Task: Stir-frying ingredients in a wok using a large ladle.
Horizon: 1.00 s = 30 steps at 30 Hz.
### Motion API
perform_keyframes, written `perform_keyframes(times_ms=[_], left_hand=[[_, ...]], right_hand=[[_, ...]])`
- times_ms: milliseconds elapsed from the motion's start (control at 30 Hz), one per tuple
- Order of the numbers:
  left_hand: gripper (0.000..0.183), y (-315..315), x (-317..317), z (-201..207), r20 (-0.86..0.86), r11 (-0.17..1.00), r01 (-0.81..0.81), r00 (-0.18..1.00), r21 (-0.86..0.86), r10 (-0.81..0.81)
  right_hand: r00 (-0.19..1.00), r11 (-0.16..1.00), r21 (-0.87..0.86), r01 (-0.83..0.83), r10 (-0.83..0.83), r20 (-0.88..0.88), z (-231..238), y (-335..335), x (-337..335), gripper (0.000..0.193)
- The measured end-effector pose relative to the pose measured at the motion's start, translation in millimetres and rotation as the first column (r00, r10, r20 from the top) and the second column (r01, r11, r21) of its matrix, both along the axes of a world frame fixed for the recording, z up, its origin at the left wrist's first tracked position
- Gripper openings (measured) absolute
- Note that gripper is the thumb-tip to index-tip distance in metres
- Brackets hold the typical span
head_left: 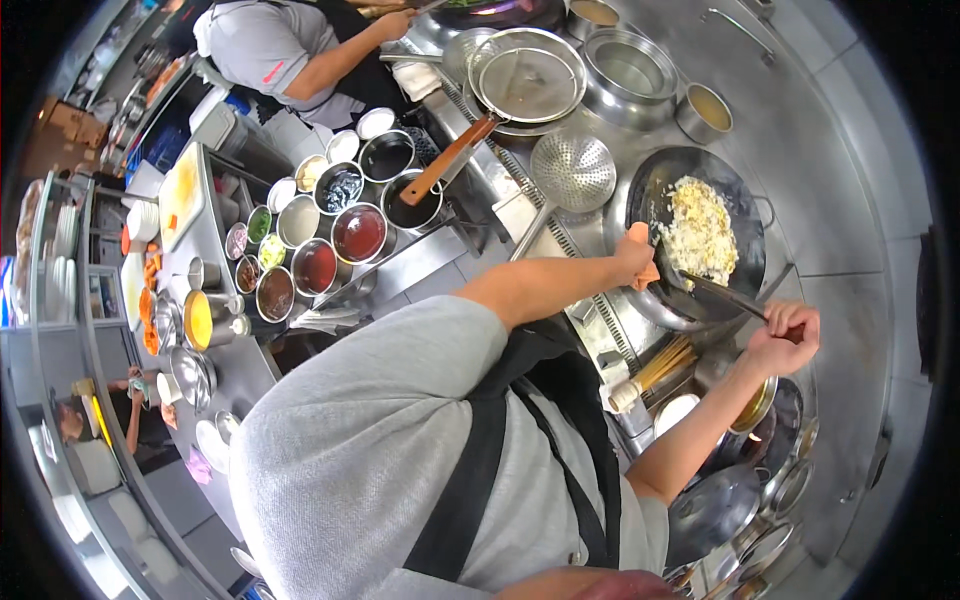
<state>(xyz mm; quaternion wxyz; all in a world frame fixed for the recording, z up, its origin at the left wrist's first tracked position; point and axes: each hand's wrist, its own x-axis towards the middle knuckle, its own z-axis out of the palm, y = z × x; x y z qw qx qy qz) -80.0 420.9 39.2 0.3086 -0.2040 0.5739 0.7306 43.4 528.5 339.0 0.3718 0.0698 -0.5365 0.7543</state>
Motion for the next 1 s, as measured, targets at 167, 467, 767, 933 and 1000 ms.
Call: perform_keyframes(times_ms=[167, 467, 767, 933, 1000], left_hand=[[0.010, -5, 28, 75, 0.645, 0.965, 0.260, 0.743, -0.035, -0.177], [0.021, -125, 39, -36, 0.117, 0.766, 0.443, 0.827, 0.467, -0.549], [0.038, -76, 16, 53, 0.009, 0.570, 0.504, 0.744, 0.649, -0.668], [0.013, -121, 45, -44, 0.285, 0.901, 0.288, 0.878, 0.325, -0.384], [0.012, -123, 61, -15, 0.400, 0.931, 0.238, 0.852, 0.278, -0.337]], right_hand=[[0.974, 0.972, -0.154, 0.175, -0.149, 0.168, 25, 8, 10, 0.033], [0.955, 0.877, 0.398, 0.269, -0.188, -0.232, -46, -44, -2, 0.032], [0.986, 0.991, 0.036, 0.125, -0.129, 0.108, 8, -1, -74, 0.031], [0.982, 0.968, 0.165, 0.188, -0.182, -0.051, 54, 2, -111, 0.031], [0.993, 0.997, 0.069, 0.019, -0.027, 0.119, 83, 3, -64, 0.036]])
